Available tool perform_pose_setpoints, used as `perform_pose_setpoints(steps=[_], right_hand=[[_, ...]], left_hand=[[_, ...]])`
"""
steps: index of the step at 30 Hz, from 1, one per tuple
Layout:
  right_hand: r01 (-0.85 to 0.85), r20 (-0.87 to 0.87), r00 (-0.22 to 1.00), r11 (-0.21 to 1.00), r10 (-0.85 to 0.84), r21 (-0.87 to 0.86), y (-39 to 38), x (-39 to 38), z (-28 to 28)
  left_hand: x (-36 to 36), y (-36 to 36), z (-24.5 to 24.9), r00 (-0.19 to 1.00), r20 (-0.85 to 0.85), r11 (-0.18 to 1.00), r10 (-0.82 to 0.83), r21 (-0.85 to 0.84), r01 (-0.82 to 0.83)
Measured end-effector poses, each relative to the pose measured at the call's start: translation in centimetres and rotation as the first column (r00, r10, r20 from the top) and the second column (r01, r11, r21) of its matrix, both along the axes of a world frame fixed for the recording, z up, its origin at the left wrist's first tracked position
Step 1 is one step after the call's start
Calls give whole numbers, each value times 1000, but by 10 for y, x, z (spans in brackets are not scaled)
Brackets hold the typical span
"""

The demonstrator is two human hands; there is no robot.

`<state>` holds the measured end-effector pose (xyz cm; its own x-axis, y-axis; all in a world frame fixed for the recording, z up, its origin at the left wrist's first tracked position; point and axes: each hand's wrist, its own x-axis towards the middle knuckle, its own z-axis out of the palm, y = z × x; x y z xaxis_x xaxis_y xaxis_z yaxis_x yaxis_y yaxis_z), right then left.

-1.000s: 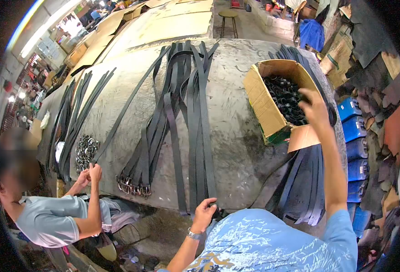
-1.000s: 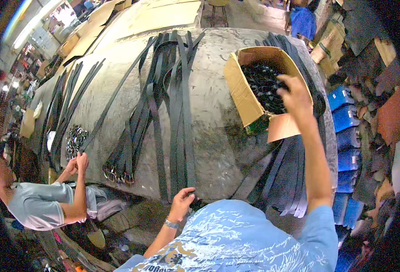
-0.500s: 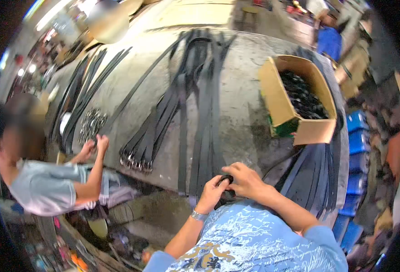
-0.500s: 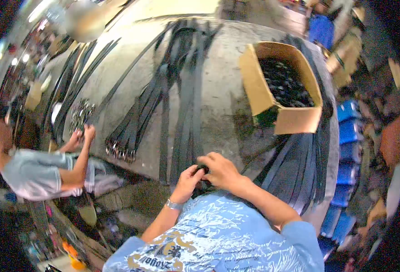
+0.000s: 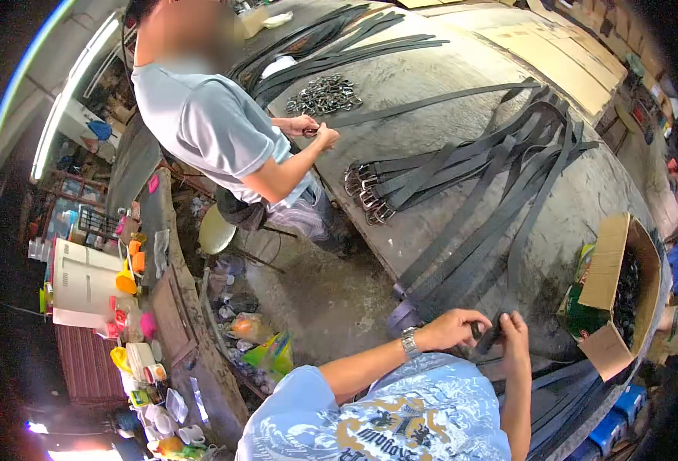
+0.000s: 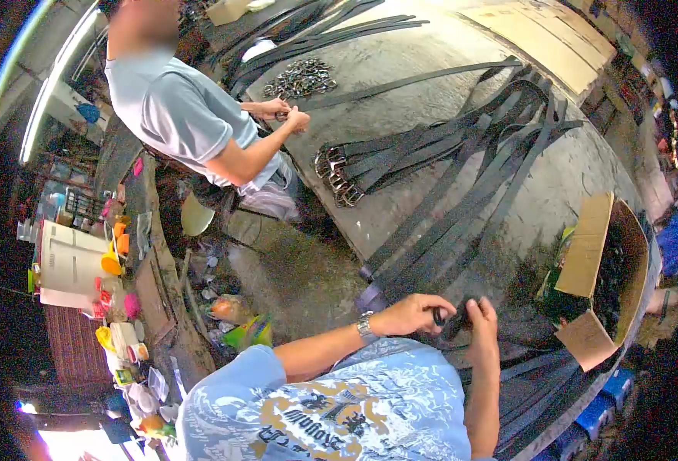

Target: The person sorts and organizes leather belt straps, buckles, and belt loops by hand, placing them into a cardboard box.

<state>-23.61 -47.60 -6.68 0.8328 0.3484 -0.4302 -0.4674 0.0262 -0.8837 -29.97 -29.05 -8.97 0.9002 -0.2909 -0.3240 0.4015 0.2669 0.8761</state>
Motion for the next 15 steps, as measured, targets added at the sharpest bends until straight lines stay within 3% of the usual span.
perform_pose_setpoints(steps=[1,3,4,7,11,15], right_hand=[[117,32,993,993,-116,-15,4,3,8],[96,90,992,994,-90,-59,-20,19,-5],[119,66,991,992,-116,-43,-19,20,8],[118,81,990,992,-114,-49,-21,24,26],[70,95,993,998,-71,5,-18,25,36],[81,123,988,995,-89,64,-18,25,31]], left_hand=[[-1,4,-1,998,-22,998,56,9,-56],[-6,22,0,984,-66,986,165,32,-163],[-6,30,0,986,-88,986,143,97,-135],[-7,30,-10,957,-162,966,241,-54,-252],[-5,30,-7,962,-152,924,228,-278,-263],[4,27,-1,965,-215,962,151,-192,-193]])
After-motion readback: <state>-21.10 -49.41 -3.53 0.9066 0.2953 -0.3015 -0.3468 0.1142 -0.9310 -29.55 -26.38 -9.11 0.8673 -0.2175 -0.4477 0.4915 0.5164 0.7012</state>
